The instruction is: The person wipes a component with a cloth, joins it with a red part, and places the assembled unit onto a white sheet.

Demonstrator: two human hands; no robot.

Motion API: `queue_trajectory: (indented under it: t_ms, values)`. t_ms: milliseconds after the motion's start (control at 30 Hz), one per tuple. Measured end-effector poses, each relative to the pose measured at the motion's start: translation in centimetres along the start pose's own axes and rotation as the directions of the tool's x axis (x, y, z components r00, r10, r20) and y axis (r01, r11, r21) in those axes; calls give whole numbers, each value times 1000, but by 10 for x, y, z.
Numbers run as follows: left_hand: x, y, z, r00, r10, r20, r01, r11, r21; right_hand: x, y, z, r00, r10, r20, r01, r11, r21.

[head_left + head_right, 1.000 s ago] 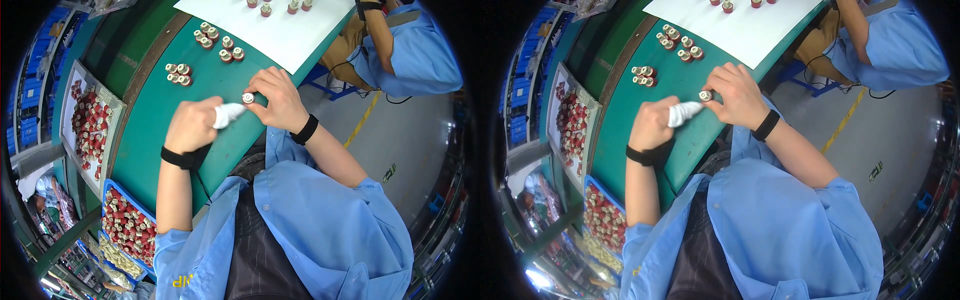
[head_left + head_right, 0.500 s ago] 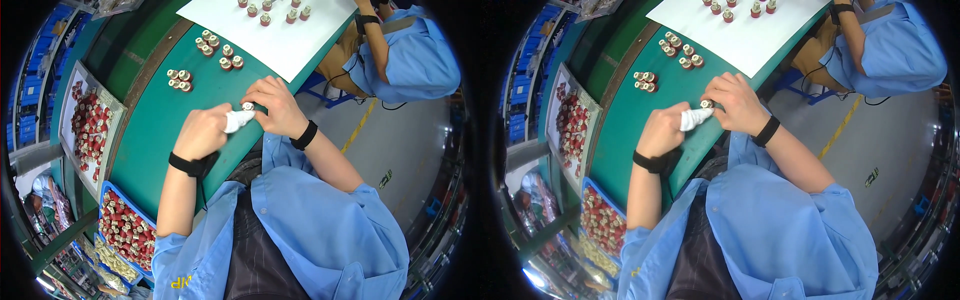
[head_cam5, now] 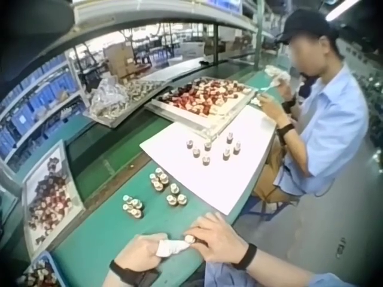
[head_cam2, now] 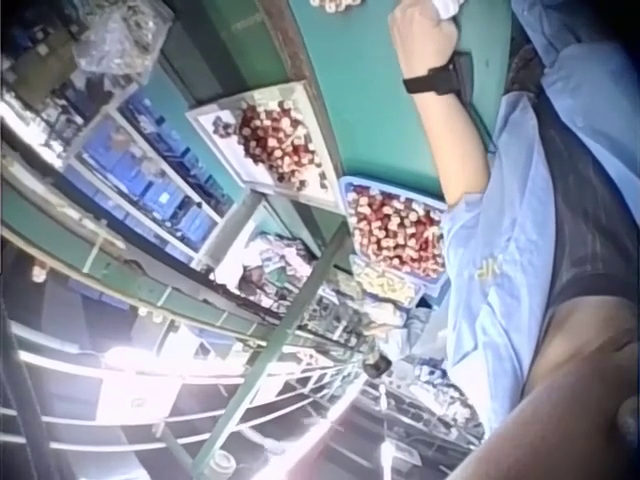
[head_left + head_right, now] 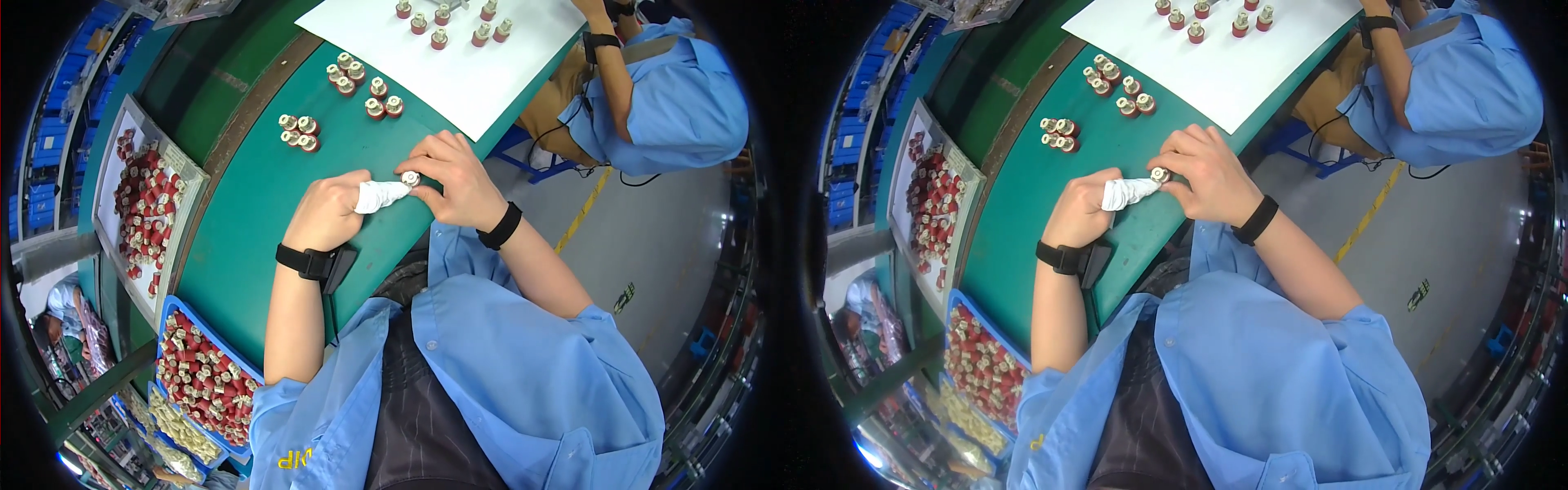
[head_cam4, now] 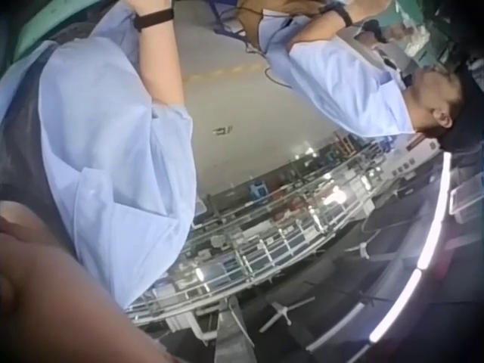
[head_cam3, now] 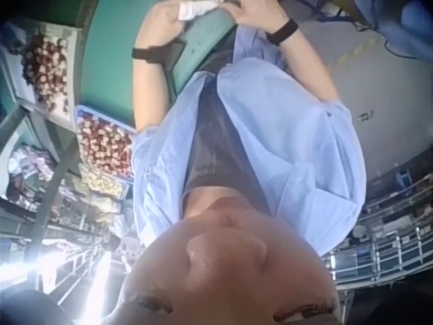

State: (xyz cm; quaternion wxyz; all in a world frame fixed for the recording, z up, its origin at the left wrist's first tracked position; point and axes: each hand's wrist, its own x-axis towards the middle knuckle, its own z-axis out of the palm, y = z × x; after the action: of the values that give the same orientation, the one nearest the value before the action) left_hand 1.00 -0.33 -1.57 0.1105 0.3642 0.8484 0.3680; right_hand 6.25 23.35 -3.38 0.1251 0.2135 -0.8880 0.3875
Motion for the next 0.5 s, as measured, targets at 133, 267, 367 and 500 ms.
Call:
queue_trajectory:
  t_ms: [133, 267, 367, 500]
  values:
    - [3, 2, -1, 1000, 17, 13, -17, 1000, -19, 3, -10, -1, 997, 25, -68, -27, 999, -28]
    - [0, 1, 1, 1000, 3, 11, -2, 1000, -16, 0, -3, 2, 995, 96, -11, -96, 995, -9]
    - [2, 3, 0, 999, 14, 30, -13, 1000, -11, 2, 1, -2, 997, 75, 19, -75, 997, 9]
    - [0, 1, 0, 999, 34, 41, -34, 999, -9, 5, 1, -5, 997, 25, 66, -27, 999, 24]
